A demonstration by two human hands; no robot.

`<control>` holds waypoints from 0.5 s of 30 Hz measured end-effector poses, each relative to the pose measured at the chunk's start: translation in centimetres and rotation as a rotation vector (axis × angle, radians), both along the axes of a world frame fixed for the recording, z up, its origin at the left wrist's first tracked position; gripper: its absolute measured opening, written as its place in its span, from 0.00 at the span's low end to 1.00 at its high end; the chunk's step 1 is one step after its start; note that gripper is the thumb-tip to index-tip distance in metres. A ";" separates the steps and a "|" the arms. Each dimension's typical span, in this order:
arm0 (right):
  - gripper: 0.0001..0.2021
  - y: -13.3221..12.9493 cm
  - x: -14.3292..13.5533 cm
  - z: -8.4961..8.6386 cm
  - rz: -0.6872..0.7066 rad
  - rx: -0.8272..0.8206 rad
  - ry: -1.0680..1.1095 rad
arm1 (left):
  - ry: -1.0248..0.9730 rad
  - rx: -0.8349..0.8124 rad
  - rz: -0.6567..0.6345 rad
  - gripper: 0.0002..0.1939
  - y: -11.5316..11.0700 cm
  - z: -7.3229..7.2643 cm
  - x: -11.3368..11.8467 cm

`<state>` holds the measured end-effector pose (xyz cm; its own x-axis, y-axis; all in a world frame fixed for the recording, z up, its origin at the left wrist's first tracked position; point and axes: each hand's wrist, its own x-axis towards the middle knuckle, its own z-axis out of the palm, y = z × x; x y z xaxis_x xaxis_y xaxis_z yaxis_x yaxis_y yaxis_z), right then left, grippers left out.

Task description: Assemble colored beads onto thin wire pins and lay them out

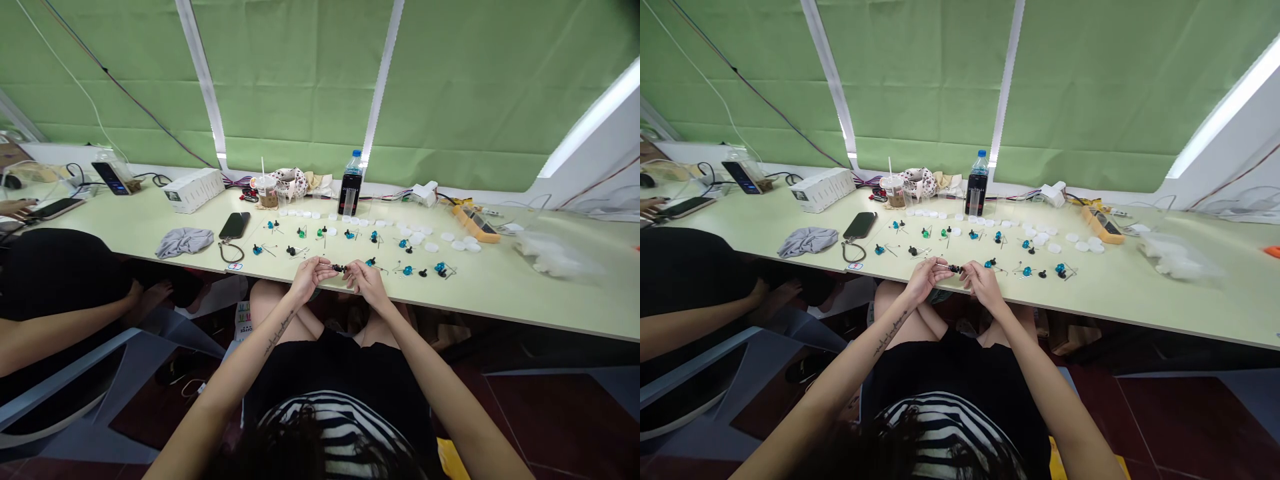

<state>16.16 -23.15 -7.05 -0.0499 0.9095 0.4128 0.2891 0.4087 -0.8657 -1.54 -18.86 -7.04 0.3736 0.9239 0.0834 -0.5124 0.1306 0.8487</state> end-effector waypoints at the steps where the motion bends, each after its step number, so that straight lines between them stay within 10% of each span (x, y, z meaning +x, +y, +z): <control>1: 0.21 0.0 0.0 0.0 0.000 -0.002 -0.007 | -0.002 0.001 0.000 0.14 0.0 0.0 0.0; 15: 0.23 -0.1 0.2 0.1 -0.026 -0.009 -0.097 | -0.003 0.008 -0.008 0.14 0.0 -0.1 0.0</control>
